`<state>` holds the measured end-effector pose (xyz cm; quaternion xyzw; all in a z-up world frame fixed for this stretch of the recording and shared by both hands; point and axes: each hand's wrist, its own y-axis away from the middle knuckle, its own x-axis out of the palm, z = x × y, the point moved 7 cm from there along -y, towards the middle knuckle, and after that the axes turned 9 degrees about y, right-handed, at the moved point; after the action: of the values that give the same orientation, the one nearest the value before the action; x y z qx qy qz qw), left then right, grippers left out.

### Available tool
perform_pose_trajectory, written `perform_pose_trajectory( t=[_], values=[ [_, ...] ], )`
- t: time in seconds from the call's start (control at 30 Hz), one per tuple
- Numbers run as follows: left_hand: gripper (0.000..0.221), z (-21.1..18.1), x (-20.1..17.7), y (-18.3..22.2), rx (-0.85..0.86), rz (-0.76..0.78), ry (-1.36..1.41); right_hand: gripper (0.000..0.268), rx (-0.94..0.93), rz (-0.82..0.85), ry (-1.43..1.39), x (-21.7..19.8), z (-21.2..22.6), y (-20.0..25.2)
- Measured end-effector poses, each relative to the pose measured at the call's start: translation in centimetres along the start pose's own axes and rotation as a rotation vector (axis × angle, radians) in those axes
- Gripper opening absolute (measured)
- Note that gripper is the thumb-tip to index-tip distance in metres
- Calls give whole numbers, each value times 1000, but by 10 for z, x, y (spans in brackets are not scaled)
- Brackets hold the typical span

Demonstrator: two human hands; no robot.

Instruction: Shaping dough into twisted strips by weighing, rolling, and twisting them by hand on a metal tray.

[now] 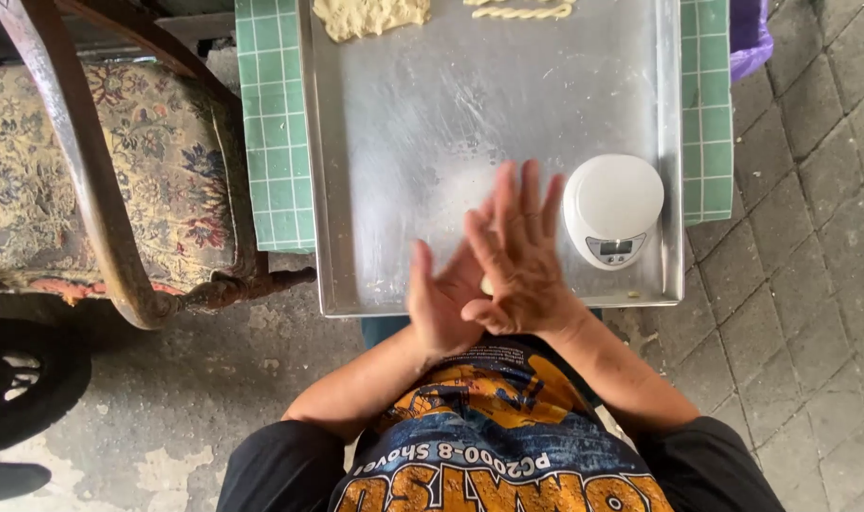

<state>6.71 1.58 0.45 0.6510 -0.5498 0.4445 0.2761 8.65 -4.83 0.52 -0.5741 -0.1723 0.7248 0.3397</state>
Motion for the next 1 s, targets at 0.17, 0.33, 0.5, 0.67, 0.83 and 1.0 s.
perform_pose_trajectory(
  t=[0.17,0.33,0.5,0.67,0.83,1.0],
  values=[
    [79,42,-1,-1,22,17,-71,97,-30,44,-255,4,33,2],
    [102,25,-21,14,-196,-244,453,96,17,21,-31,3,-12,12],
    [91,22,-13,4,-157,-153,0,98,9,-8,-206,-3,28,-4],
    [99,28,-8,9,-182,-320,357,96,39,57,-26,-3,3,5],
    [94,31,-16,11,-178,-151,106,93,37,34,-85,3,9,17],
    [92,34,-24,6,-176,-190,358,107,86,95,-99,11,12,16]
  ],
)
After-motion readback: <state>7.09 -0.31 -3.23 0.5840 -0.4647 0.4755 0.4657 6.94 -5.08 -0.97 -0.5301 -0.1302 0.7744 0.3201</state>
